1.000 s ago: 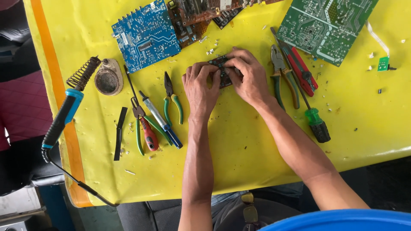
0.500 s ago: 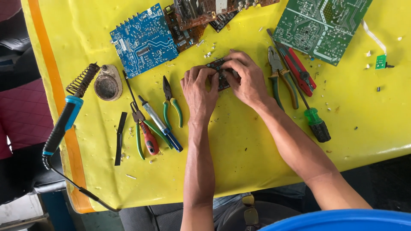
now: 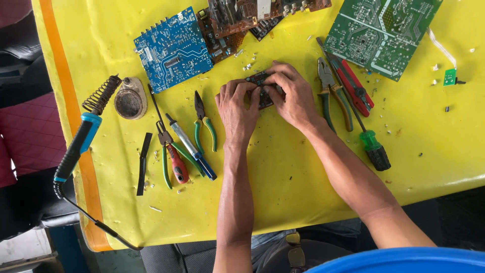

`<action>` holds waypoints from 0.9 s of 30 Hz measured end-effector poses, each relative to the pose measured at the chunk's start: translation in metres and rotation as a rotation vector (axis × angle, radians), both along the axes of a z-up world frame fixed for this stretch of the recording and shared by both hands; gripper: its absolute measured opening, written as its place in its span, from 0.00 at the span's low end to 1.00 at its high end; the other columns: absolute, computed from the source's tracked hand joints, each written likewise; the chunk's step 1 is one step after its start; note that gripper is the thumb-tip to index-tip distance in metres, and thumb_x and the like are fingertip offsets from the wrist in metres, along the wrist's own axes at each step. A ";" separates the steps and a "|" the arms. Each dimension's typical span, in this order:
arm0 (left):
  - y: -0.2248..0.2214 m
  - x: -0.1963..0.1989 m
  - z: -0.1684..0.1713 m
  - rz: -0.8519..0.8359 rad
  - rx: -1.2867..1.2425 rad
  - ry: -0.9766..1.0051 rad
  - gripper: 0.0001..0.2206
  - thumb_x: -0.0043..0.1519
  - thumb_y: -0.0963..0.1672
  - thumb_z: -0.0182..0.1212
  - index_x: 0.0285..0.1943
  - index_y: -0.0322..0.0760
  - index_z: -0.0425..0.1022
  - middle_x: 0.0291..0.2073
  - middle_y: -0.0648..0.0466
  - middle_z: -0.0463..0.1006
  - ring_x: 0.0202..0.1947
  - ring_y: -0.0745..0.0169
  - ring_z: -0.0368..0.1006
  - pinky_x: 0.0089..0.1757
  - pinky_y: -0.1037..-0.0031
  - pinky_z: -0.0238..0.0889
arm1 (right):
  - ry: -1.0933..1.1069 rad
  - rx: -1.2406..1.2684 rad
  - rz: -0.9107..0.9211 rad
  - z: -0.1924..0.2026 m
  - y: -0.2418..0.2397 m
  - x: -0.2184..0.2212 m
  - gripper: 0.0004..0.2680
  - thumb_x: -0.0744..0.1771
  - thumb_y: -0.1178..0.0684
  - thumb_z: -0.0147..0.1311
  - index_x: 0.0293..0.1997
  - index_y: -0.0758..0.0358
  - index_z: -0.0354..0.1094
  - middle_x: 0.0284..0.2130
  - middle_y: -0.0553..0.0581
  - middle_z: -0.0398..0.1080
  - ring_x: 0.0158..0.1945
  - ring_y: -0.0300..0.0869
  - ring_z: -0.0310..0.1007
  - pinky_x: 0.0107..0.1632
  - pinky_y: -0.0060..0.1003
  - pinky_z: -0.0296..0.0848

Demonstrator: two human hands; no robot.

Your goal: Inspecting and manually manipulating a small circuit board on a workbench

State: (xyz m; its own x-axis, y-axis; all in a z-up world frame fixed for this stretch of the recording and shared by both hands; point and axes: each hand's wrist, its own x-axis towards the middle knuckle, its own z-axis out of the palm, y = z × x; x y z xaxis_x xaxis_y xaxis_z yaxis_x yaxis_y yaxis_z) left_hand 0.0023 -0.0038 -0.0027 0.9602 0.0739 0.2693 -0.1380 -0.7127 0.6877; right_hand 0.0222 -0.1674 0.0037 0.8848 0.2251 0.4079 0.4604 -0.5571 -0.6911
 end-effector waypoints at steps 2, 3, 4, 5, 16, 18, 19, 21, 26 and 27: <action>0.000 0.000 0.004 -0.004 0.001 -0.004 0.05 0.64 0.48 0.65 0.40 0.46 0.80 0.42 0.57 0.76 0.47 0.60 0.69 0.49 0.67 0.58 | 0.001 0.000 -0.005 -0.004 0.000 0.000 0.04 0.67 0.63 0.64 0.42 0.62 0.73 0.47 0.58 0.73 0.60 0.62 0.72 0.56 0.57 0.76; 0.000 0.000 0.006 -0.005 0.000 -0.006 0.06 0.64 0.48 0.65 0.40 0.45 0.79 0.41 0.56 0.76 0.46 0.59 0.69 0.49 0.67 0.58 | 0.004 0.000 -0.006 -0.006 0.000 0.000 0.04 0.67 0.63 0.64 0.42 0.62 0.74 0.47 0.58 0.73 0.61 0.62 0.72 0.56 0.57 0.76; 0.000 0.000 0.004 -0.009 0.001 -0.008 0.06 0.64 0.48 0.65 0.40 0.45 0.79 0.41 0.56 0.76 0.46 0.59 0.69 0.49 0.67 0.58 | 0.002 0.000 -0.010 -0.002 -0.001 0.000 0.04 0.67 0.63 0.64 0.42 0.62 0.74 0.47 0.58 0.73 0.61 0.62 0.72 0.56 0.57 0.76; 0.001 0.000 0.002 -0.012 -0.009 -0.006 0.06 0.64 0.48 0.65 0.40 0.46 0.80 0.42 0.57 0.76 0.47 0.59 0.70 0.49 0.67 0.59 | 0.021 0.017 0.012 0.002 -0.002 -0.001 0.05 0.68 0.64 0.61 0.45 0.63 0.73 0.46 0.60 0.72 0.61 0.63 0.71 0.57 0.58 0.75; 0.001 -0.001 0.008 -0.038 -0.016 0.011 0.04 0.64 0.47 0.65 0.40 0.47 0.81 0.42 0.57 0.76 0.47 0.59 0.70 0.49 0.67 0.59 | 0.025 0.008 -0.024 0.001 -0.004 0.000 0.05 0.66 0.62 0.65 0.43 0.63 0.74 0.46 0.57 0.74 0.61 0.59 0.72 0.56 0.54 0.77; 0.002 0.000 0.009 -0.029 -0.044 0.000 0.04 0.63 0.47 0.66 0.40 0.47 0.81 0.42 0.57 0.77 0.47 0.60 0.71 0.48 0.68 0.59 | 0.050 -0.002 0.014 0.009 -0.005 -0.002 0.06 0.66 0.64 0.63 0.46 0.66 0.73 0.46 0.61 0.73 0.61 0.61 0.71 0.58 0.57 0.76; 0.002 0.000 0.009 -0.033 -0.044 -0.001 0.04 0.63 0.47 0.66 0.40 0.47 0.81 0.42 0.57 0.77 0.47 0.60 0.71 0.48 0.68 0.59 | 0.049 -0.001 0.010 0.005 -0.005 -0.001 0.06 0.66 0.64 0.63 0.46 0.66 0.73 0.46 0.61 0.73 0.61 0.61 0.71 0.58 0.57 0.76; 0.001 0.000 0.009 -0.028 -0.052 -0.007 0.05 0.64 0.48 0.65 0.40 0.49 0.81 0.41 0.58 0.76 0.47 0.60 0.71 0.48 0.68 0.59 | 0.045 0.011 0.009 -0.004 -0.006 0.000 0.07 0.66 0.64 0.63 0.47 0.65 0.73 0.47 0.60 0.73 0.61 0.61 0.71 0.57 0.56 0.76; 0.000 0.000 0.007 -0.027 -0.032 -0.023 0.05 0.64 0.47 0.65 0.39 0.46 0.81 0.41 0.57 0.76 0.47 0.59 0.71 0.47 0.67 0.59 | 0.055 0.013 0.020 0.002 -0.007 -0.001 0.07 0.66 0.63 0.63 0.46 0.65 0.73 0.47 0.60 0.73 0.61 0.60 0.71 0.57 0.56 0.76; 0.000 0.000 0.007 -0.030 -0.035 -0.024 0.05 0.64 0.48 0.65 0.40 0.47 0.80 0.41 0.58 0.76 0.47 0.59 0.71 0.47 0.68 0.59 | 0.067 0.019 0.023 0.006 -0.007 -0.001 0.07 0.67 0.62 0.62 0.48 0.65 0.73 0.48 0.61 0.72 0.62 0.61 0.71 0.58 0.57 0.75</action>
State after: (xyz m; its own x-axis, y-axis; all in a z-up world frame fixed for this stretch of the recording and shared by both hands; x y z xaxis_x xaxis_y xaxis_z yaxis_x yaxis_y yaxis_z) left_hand 0.0024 -0.0034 0.0043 0.9553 0.0548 0.2905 -0.1763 -0.6833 0.7086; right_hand 0.0207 -0.1740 0.0097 0.9050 0.2382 0.3525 0.4252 -0.5336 -0.7311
